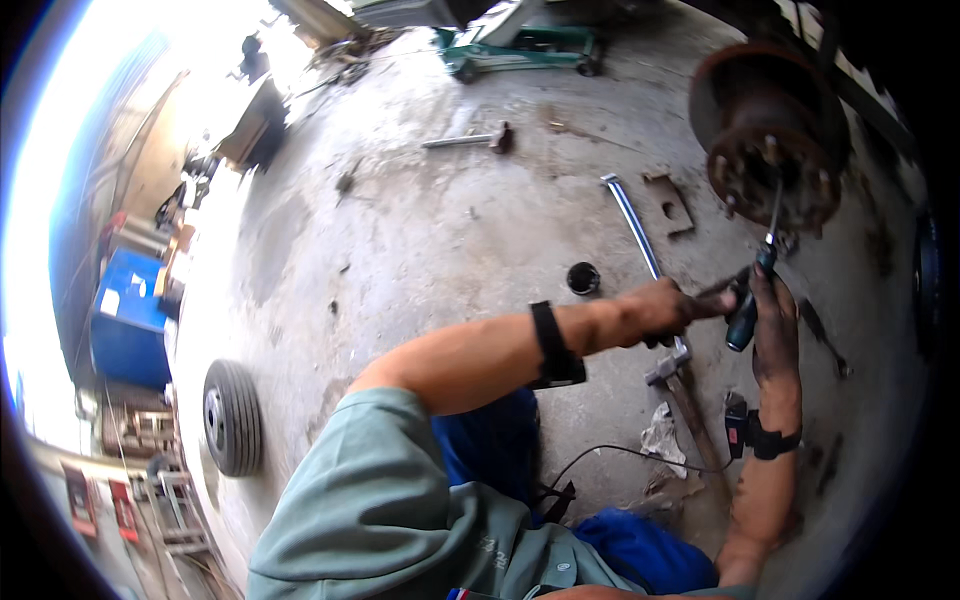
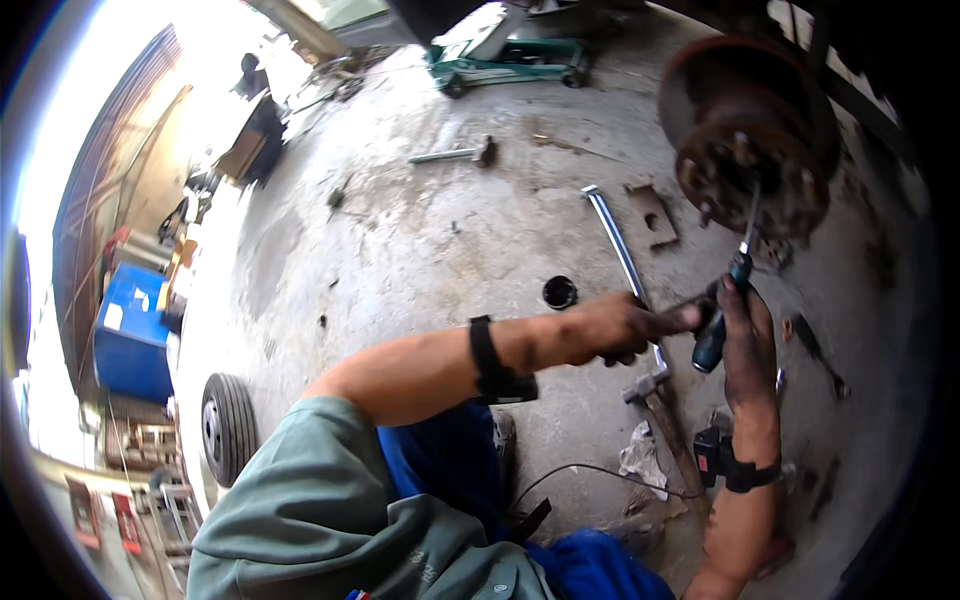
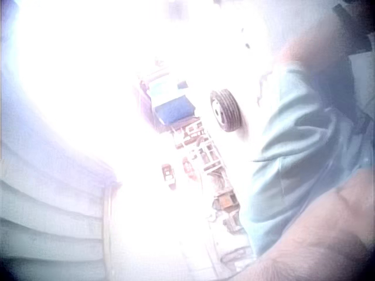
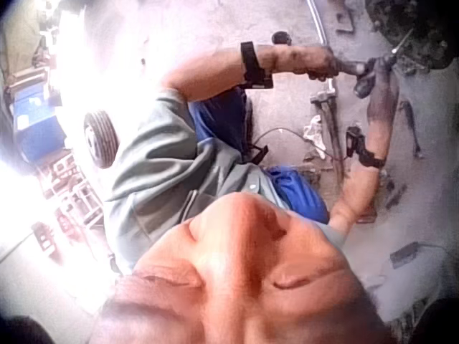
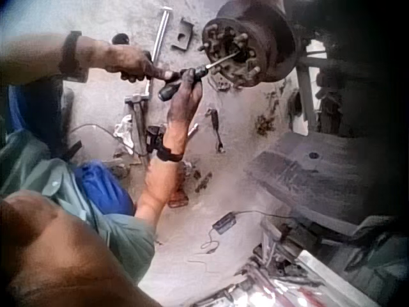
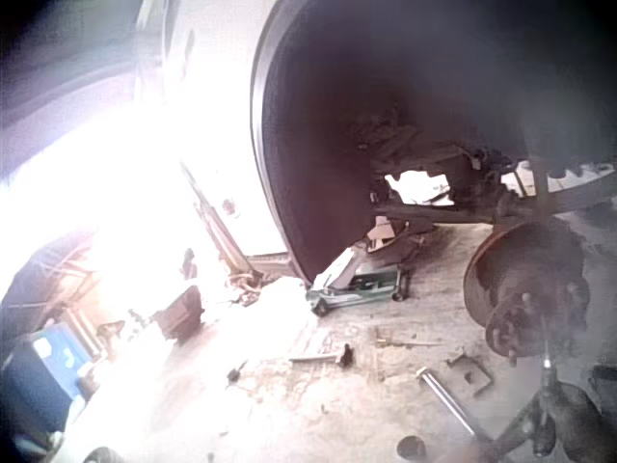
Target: The person uses a hammer and a punch to drive out components from a wheel hub, then uses a screwdriver to pry at the assembly.
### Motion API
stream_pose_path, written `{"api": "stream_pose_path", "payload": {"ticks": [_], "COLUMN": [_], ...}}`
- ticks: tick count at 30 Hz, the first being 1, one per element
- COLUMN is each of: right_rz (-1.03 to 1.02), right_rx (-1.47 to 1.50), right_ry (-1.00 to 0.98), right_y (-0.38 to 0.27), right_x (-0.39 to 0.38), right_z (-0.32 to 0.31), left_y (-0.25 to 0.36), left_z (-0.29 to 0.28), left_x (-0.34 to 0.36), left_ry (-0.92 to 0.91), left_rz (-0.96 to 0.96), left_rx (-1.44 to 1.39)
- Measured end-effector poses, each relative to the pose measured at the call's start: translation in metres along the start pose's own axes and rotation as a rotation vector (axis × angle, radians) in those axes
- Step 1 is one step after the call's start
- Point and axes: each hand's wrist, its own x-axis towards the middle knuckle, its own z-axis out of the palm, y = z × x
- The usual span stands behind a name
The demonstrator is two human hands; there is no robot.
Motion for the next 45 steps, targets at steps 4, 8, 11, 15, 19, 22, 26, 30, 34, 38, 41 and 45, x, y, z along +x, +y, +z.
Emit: {"api": "stream_pose_path", "payload": {"ticks": [4,8,11,15,19,22,26,30,34,38,41,45], "right_rz": [-0.04,-0.109,-0.138,-0.047,0.369,0.255,0.275,0.281,0.301,0.302,0.056,-0.056], "right_rx": [-0.187,-0.368,-0.363,-0.366,0.418,0.726,0.755,0.747,0.375,-0.268,-0.689,-0.673], "right_ry": [-0.094,-0.125,0.072,0.299,-0.247,-0.268,-0.155,0.115,0.141,0.015,0.022,0.004], "right_y": [-0.018,-0.013,0.004,0.062,0.069,0.053,0.064,0.078,0.066,0.028,0.027,-0.032], "right_x": [-0.004,0.009,0.001,-0.021,-0.041,-0.033,-0.019,-0.023,-0.054,-0.047,-0.037,-0.033], "right_z": [0.006,-0.003,-0.012,-0.053,-0.013,-0.002,-0.004,-0.027,-0.071,-0.097,-0.104,-0.087], "left_y": [-0.001,0.002,0.006,-0.009,0.017,0.018,0.017,0.027,0.021,0.022,0.032,0.034], "left_z": [0.021,0.031,0.036,0.037,0.044,0.052,0.053,0.044,0.037,0.042,0.05,0.048], "left_x": [0.0,-0.003,0.004,0.022,0.006,0.01,0.014,0.0,0.002,0.004,0.002,-0.002], "left_ry": [-0.118,-0.188,-0.154,-0.035,-0.18,-0.17,-0.182,-0.195,-0.114,-0.127,-0.133,-0.084], "left_rz": [0.348,0.26,0.219,0.887,0.305,0.134,0.16,0.158,0.103,0.083,0.074,0.053], "left_rx": [-0.043,-0.244,-0.262,-0.052,-0.31,-0.536,-0.523,-0.495,-0.441,-0.53,-0.552,-0.558]}}
